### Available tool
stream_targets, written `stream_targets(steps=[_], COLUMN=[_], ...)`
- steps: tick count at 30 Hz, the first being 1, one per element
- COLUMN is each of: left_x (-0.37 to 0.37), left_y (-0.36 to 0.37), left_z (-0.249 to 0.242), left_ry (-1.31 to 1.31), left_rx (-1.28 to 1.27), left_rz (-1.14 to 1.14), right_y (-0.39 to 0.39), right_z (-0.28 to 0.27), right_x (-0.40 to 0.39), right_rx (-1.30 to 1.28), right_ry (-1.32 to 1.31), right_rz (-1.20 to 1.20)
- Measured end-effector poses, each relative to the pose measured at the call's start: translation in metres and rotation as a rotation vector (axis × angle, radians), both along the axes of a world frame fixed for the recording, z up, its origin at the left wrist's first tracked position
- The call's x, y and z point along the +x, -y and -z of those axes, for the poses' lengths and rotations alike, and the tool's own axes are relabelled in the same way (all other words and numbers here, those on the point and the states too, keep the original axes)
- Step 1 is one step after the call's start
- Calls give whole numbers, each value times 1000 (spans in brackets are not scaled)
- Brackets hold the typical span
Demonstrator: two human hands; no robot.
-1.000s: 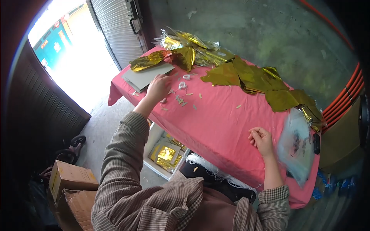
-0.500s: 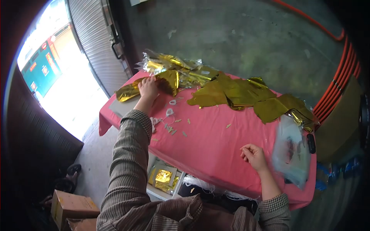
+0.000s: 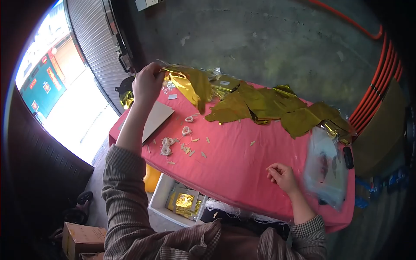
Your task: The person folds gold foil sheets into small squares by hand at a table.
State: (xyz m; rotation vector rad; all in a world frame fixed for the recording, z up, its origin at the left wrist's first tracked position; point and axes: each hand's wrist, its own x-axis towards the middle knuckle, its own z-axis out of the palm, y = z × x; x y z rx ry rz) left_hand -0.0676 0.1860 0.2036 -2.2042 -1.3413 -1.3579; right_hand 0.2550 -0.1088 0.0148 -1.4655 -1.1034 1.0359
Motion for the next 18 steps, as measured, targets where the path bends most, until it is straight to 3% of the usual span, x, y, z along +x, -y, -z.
stream_targets(steps=[2, 6, 8, 9, 11, 16, 18], left_x=[14, 55, 75, 85, 101, 112, 110], left_y=[35, 104, 129, 141, 163, 195, 201], left_z=[0, 31, 60, 73, 93, 130, 147], left_ry=[37, 3, 6, -17, -55, -314, -395], left_rx=[6, -270, -346, -273, -181, -22, -61], left_rz=[171, 329, 408, 475, 601, 809, 854], right_y=[1, 4, 2, 3, 6, 4, 4], right_z=[2, 3, 10, 4, -10, -6, 7], right_x=[-3, -3, 1, -2, -7, 14, 22], right_rx=[61, 97, 243, 262, 233, 234, 71], right_ry=[47, 61, -116, -92, -713, -675, -471], right_rz=[-42, -156, -398, -389, -334, -239, -37])
